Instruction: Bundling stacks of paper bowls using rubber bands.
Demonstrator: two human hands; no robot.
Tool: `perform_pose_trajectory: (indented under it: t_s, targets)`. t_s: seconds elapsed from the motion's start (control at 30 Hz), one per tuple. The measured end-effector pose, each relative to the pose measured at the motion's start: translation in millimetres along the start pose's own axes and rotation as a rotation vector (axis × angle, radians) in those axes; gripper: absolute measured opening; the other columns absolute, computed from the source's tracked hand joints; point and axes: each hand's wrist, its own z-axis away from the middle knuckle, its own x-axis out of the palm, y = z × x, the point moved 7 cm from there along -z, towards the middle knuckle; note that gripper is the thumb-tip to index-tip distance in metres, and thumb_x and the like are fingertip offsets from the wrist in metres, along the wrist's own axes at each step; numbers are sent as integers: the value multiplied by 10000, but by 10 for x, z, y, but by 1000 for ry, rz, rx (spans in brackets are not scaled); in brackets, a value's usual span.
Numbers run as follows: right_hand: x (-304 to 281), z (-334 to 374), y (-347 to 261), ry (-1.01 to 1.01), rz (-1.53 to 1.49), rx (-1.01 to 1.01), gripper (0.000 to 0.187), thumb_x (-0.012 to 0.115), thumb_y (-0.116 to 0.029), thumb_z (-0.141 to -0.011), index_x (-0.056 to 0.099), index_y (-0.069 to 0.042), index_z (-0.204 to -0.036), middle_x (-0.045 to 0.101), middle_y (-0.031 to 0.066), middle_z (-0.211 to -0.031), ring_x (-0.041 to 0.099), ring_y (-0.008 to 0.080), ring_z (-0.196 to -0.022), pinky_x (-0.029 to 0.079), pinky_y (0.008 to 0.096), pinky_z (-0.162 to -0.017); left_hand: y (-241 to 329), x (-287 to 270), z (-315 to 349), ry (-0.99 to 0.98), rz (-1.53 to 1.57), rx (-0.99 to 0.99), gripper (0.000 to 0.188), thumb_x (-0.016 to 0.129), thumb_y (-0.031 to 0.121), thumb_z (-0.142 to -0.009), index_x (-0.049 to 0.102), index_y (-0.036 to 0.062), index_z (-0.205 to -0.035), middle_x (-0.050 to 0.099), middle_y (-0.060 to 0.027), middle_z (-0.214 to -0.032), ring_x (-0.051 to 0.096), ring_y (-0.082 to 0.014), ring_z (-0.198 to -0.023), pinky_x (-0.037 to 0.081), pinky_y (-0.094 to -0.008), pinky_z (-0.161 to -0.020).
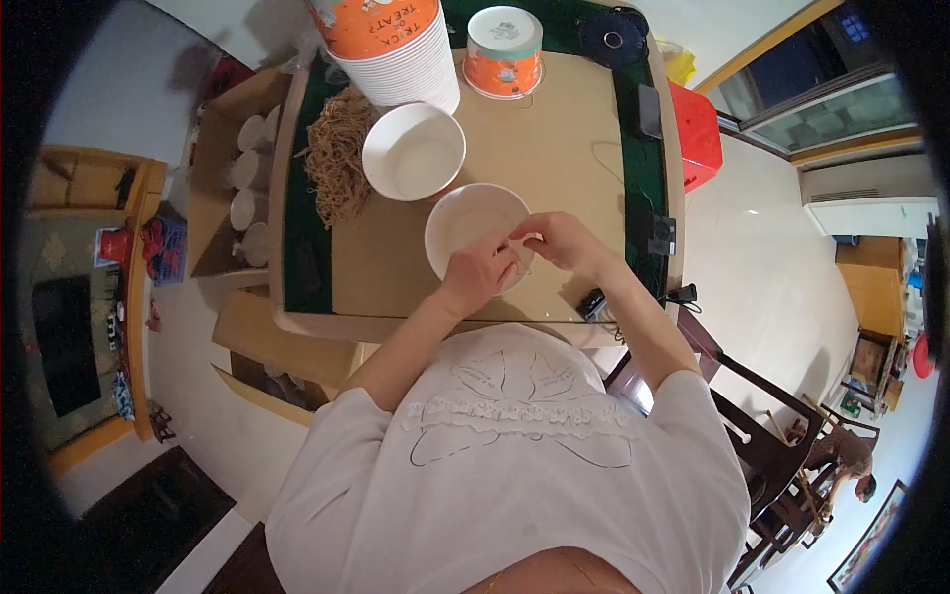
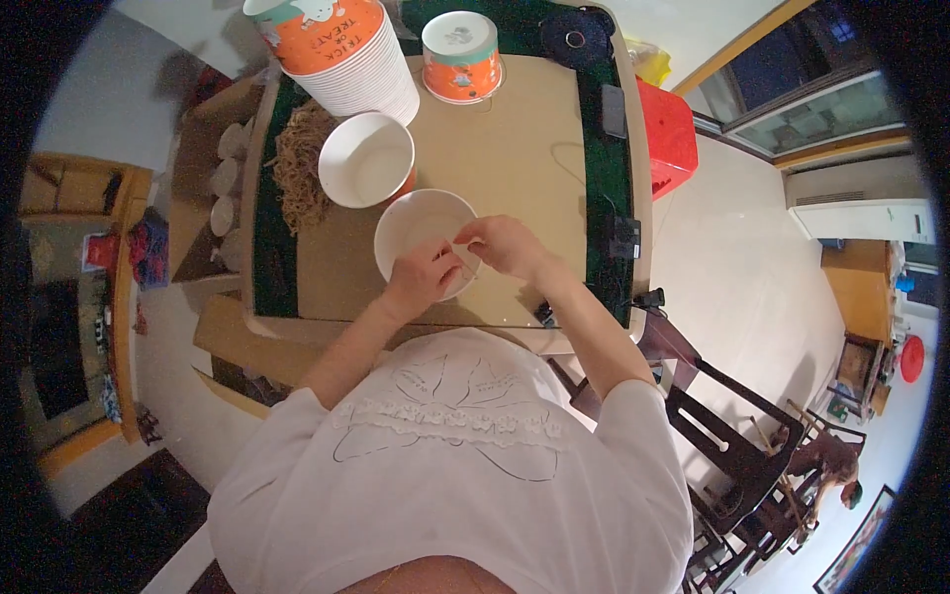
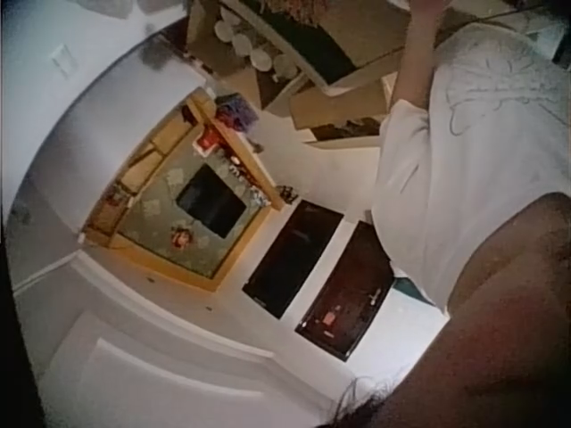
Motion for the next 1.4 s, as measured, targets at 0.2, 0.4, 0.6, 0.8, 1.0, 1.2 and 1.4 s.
perform_pose_trajectory:
  t_s: [0.2,0.4,0.6,0.8,1.0,1.2,1.4]
  targets:
    - [142,-75,-190,-153,129,-170,283,573,-31,-751,632,-62,-1026,647,150,-960,616,314,-887,488,375,-784,71,-30,64,103,-9,78,68,659,114,-728,612,88,-769,563,-52,-782,585,-232,-726,486,-346,-558]
    - [309,-104,-135,-393,81,-102,208,575,-36,-734,639,-36,-933,649,169,-853,621,332,-810,484,381,-694,135,-101,74,180,66,150,82,680,105,-716,615,85,-764,551,-51,-740,570,-224,-653,475,-341,-534]
    - [158,-55,-101,-327,174,22,124,587,-81,-751,651,-36,-846,645,164,-782,622,322,-737,482,385,-653,36,-31,115,120,116,12,72,684,92,-720,616,85,-743,555,-61,-738,577,-225,-647,474,-334,-534]
    - [10,90,-237,-154,75,-218,144,611,-90,-782,660,-11,-892,621,155,-797,606,277,-705,469,352,-619,-94,8,133,85,270,-177,64,673,117,-735,646,110,-793,560,-54,-777,597,-236,-682,482,-329,-571]
    - [166,273,40,125,-380,109,108,631,-77,-823,664,-12,-904,621,70,-768,580,124,-671,459,250,-599,-212,100,114,34,564,-392,68,650,128,-791,640,70,-824,570,-50,-760,604,-189,-706,480,-288,-610]
    - [358,460,240,437,-542,240,97,624,-67,-838,665,-41,-922,650,36,-848,588,95,-717,473,222,-626,-412,549,291,-194,1518,-1061,141,581,185,-864,610,54,-823,498,41,-676,462,-50,-563,325,-204,-427]
    - [302,538,-74,652,-272,30,136,632,-3,-811,672,-58,-929,654,56,-947,607,130,-788,478,230,-619,-402,603,330,-182,1570,-1105,143,555,188,-880,601,72,-811,470,47,-645,392,-31,-504,245,-186,-390]
